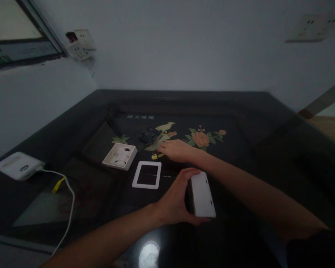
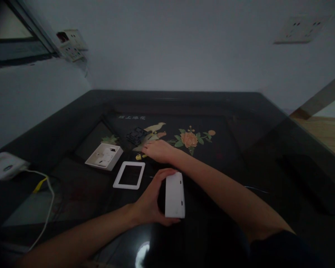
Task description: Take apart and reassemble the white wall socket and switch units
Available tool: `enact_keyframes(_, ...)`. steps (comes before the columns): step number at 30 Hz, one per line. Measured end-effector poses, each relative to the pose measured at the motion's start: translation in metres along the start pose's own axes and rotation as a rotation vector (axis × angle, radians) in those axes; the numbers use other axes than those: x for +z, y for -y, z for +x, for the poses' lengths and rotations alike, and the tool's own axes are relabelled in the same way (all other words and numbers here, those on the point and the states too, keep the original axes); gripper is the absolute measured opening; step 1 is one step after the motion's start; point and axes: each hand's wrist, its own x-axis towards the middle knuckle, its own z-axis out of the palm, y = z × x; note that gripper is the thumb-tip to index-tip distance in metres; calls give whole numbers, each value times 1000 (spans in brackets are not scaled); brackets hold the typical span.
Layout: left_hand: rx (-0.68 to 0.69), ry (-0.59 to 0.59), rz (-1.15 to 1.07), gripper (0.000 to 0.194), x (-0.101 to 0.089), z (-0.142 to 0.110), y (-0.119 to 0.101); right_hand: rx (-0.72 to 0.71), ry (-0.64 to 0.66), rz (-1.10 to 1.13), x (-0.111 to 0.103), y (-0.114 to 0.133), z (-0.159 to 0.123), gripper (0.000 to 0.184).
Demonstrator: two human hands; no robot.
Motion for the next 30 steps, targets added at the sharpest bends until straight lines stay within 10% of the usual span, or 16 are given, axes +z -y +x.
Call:
enact_keyframes(4, -37, 27, -23, 105, 2, -1, 1, 70, -126, -32, -27, 5, -27, 20)
enact_keyframes(8, -36, 58, -36, 106, 2, -2, -2, 163, -386, 64, -74, 12, -74, 65)
enact_keyframes(12, -54, 54, -74, 109, 4, -4, -5, 179, -767, 631, -103, 23, -114, 52)
enact_keyframes(16, -72, 18, -113, 110, 8, -7, -6, 150, -877, 893, -101, 39, -128, 34)
enact_keyframes(30, -126, 38, -162, 122, 11, -10, -5, 120, -986, 488, -93, 54, -128, 39)
